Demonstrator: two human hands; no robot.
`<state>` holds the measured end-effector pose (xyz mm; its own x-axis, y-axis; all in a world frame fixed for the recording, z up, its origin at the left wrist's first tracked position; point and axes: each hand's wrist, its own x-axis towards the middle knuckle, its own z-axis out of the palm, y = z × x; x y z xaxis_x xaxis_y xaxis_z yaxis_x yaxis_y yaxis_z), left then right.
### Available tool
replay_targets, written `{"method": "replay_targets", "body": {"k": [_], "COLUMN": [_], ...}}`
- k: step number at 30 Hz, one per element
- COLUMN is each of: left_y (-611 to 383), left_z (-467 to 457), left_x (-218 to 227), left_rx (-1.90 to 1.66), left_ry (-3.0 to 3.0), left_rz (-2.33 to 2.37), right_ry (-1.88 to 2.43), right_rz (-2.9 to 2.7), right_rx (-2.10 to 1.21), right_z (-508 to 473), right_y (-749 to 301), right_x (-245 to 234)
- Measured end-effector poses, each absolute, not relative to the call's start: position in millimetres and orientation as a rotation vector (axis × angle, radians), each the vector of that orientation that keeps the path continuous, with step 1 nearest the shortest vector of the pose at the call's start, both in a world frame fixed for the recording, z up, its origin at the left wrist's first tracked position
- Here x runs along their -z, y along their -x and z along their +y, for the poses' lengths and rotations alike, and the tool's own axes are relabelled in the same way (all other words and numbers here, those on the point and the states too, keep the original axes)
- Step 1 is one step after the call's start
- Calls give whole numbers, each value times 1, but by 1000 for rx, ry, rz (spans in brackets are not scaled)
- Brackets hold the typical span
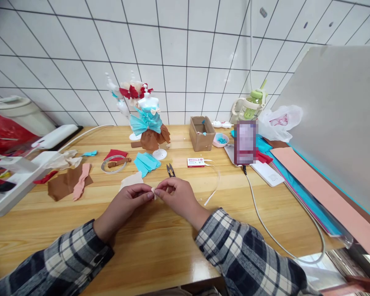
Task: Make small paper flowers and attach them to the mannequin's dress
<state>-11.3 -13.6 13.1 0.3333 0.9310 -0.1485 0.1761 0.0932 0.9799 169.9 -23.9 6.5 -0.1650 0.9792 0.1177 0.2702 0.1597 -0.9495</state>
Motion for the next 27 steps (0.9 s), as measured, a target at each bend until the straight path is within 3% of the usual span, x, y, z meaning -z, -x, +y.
{"method": "replay_targets", "body": {"k": [21,27], "left_y": [13,11], "left_z": [-13,-15], "left_x": [-11,-16], "left_rx": [-861,-718], "left_ry": [-1312,-1405], "left_rz": [1141,1083], "right_ry": [1261,1254], "right_rz": [-1498,-1520], "right_rx": [-1105,-1102], "right_z": [-22,-22], "right_y": [-169,-170], "right_x": [-3,-3]}}
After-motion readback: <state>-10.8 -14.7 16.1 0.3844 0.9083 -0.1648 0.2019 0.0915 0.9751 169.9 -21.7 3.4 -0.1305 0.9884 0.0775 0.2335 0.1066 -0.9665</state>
